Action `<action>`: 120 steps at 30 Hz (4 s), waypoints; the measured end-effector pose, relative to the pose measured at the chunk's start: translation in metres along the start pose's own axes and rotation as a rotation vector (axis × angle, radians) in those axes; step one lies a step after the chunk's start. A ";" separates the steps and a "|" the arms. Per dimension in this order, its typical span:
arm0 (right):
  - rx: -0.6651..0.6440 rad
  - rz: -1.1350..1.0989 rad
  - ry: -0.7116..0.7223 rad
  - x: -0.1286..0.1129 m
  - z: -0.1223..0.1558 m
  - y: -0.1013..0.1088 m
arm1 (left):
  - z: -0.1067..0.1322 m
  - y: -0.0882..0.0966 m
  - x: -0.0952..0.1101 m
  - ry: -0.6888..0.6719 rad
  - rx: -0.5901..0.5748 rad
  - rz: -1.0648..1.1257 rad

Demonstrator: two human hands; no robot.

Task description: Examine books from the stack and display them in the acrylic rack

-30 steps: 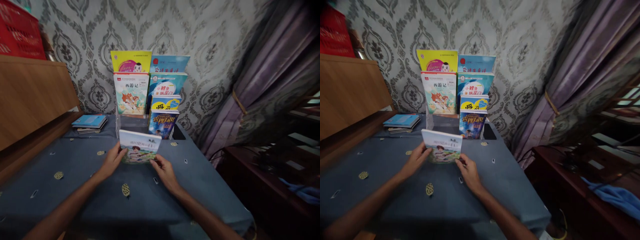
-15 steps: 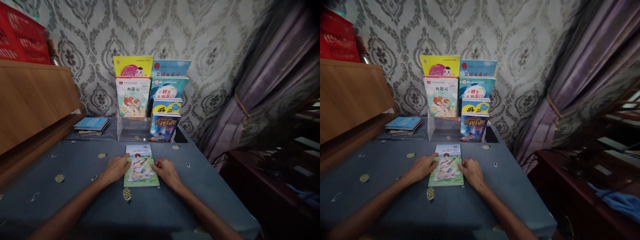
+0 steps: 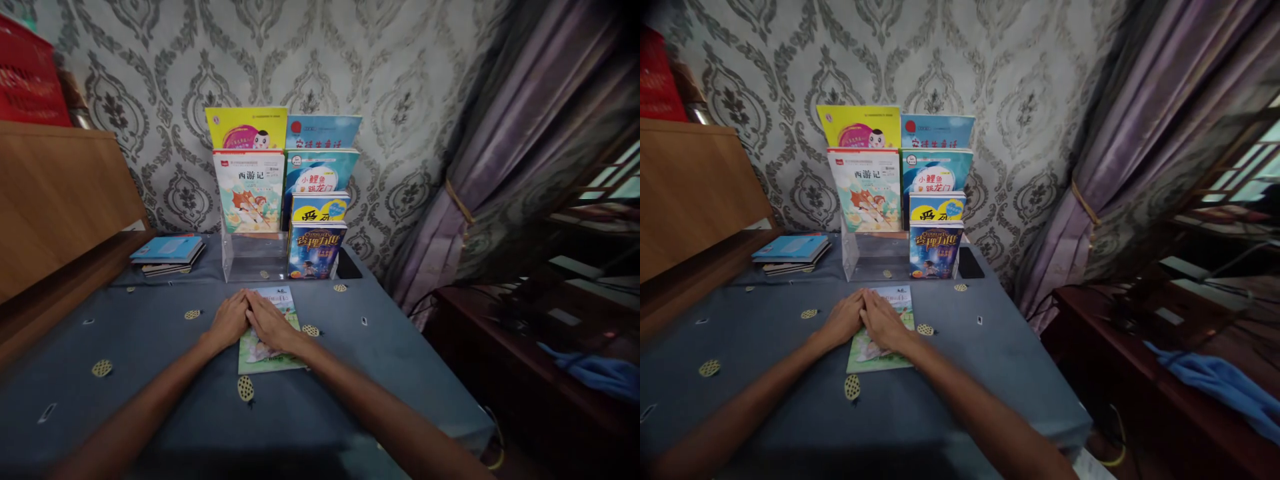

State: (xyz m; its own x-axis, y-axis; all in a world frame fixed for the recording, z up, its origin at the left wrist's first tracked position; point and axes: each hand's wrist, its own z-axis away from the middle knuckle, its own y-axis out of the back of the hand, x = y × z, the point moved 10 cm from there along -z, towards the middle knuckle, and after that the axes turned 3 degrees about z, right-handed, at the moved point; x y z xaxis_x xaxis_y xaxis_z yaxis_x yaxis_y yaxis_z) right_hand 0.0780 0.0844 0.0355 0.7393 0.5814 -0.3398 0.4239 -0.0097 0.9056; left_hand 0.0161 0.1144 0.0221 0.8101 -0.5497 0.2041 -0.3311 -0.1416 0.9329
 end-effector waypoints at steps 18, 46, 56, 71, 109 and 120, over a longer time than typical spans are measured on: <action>-0.039 0.118 -0.235 0.106 0.019 0.020 | -0.001 -0.003 -0.010 0.015 0.003 0.037; 0.122 -0.178 -0.165 0.137 0.020 0.019 | 0.044 -0.004 0.133 -0.579 -0.310 0.231; 0.156 -0.147 -0.145 0.129 0.021 0.029 | 0.044 0.012 0.149 -0.579 -0.274 0.213; 0.269 -0.297 -0.413 0.147 0.039 0.056 | -0.026 0.005 0.121 -0.003 -0.319 -0.312; 0.203 -0.153 -0.224 0.116 0.041 0.073 | 0.006 0.019 0.113 -0.390 -0.324 -0.033; 0.138 -0.238 -0.114 0.112 0.031 0.046 | 0.057 0.014 0.092 -0.522 -0.441 0.062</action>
State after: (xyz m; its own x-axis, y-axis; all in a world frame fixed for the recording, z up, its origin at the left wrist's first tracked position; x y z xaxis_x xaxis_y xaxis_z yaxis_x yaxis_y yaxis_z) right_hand 0.1963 0.1233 0.0312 0.6613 0.4859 -0.5714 0.6535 0.0009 0.7570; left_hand 0.0582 0.0154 0.0372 0.4200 -0.8864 0.1947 -0.0516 0.1909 0.9803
